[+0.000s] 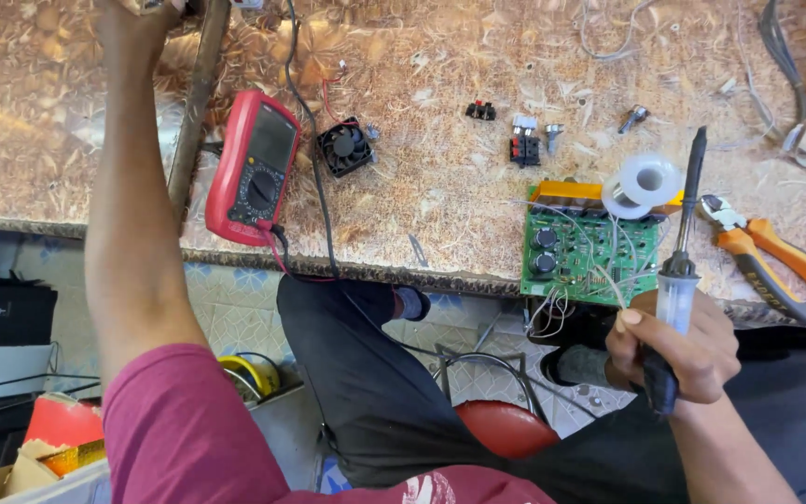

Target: Soldering wires onto a printed circuit board using a soldering iron and wire strippers.

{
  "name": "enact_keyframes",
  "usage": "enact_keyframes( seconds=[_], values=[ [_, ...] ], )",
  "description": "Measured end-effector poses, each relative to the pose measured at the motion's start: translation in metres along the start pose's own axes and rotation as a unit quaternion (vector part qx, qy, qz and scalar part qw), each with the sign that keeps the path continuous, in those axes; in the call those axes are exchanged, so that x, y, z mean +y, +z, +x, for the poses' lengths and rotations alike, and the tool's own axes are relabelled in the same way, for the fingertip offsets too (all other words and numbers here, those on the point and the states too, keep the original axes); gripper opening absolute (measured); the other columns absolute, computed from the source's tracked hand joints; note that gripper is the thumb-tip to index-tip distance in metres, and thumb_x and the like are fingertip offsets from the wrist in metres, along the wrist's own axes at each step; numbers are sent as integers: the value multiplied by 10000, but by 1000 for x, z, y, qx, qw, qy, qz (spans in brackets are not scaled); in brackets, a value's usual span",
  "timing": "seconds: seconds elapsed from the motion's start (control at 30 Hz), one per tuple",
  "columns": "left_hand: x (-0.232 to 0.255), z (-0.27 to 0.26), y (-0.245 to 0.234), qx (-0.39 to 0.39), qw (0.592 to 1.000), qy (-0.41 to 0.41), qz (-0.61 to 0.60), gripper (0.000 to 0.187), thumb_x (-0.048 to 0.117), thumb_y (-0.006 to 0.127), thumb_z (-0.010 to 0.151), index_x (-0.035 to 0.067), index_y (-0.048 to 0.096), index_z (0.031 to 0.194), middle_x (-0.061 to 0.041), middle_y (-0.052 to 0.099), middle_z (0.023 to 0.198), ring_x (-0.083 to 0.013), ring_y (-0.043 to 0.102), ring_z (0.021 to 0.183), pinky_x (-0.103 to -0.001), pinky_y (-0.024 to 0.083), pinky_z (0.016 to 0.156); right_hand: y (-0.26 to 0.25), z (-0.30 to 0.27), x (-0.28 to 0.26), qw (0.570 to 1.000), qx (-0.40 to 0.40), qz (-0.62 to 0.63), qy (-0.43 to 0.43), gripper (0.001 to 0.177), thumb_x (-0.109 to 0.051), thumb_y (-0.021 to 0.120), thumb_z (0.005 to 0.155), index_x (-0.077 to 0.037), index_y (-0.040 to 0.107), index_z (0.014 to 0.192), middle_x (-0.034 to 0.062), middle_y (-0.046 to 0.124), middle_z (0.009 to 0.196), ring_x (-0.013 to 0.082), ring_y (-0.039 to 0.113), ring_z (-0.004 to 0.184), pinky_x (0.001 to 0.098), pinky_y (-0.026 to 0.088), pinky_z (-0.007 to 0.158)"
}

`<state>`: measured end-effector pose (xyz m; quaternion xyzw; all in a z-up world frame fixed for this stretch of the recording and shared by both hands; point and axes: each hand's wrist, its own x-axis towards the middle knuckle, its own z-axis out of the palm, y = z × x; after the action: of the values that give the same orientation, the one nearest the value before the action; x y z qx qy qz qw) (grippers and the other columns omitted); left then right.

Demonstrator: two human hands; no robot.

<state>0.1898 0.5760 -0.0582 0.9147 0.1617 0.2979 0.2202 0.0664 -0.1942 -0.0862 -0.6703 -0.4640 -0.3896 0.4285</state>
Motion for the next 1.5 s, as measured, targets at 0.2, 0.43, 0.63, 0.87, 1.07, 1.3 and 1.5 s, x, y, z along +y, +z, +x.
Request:
enact_keyframes(
  seconds=[0.2,0.43,0.63,0.87,1.07,1.3,1.5],
  values=[
    [-39,49,60,-27,966,-195,168,1156,626,958,952,-94,225,1484,-323,499,1465,-538,413,1346,-645,424,1023,-2,1,10,999,-26,-17,13,116,8,648,956,-18,655,1069,151,599,708,271,607,609,405,480,591],
    [16,30,45,-80,963,-227,123,1193,620,867,1168,-101,1,1561,-307,136,1693,-541,56,1510,-686,188,1210,1,5,11,998,-54,-3,13,218,33,714,913,-29,641,1109,115,591,743,234,521,604,403,468,625],
    [4,36,65,6,963,-240,123,1065,440,856,1168,-116,36,1555,-368,158,1643,-568,123,1500,-550,256,1274,7,18,9,998,-63,-15,-27,123,16,607,948,-29,612,1062,82,555,703,211,461,549,383,446,554],
    [11,11,45,153,985,-68,31,799,413,945,888,-45,453,1320,-253,635,1231,-404,636,1143,-510,548,919,11,18,11,999,-27,1,-36,57,-58,606,1001,-17,628,1034,108,553,711,251,474,544,437,474,563],
    [95,-49,8,122,990,-59,-44,754,344,933,992,-6,441,1444,-248,552,1390,-382,553,1310,-468,472,1087,8,13,5,999,-3,9,-46,100,-89,614,1033,5,646,1038,118,537,677,240,499,532,420,443,531],
    [165,-101,-10,166,977,12,-132,472,213,860,927,85,547,1256,-29,511,899,-142,466,806,-330,462,666,-2,5,1,998,11,-21,-51,41,34,633,981,31,660,1011,158,572,707,284,530,559,429,450,547],
    [262,-180,-12,102,986,14,-132,609,166,858,958,109,487,1437,-62,628,1105,-94,535,818,-239,522,679,-6,11,-2,998,11,-6,-62,36,35,628,1009,36,644,1040,143,609,722,261,540,559,410,445,545]
  ],
)
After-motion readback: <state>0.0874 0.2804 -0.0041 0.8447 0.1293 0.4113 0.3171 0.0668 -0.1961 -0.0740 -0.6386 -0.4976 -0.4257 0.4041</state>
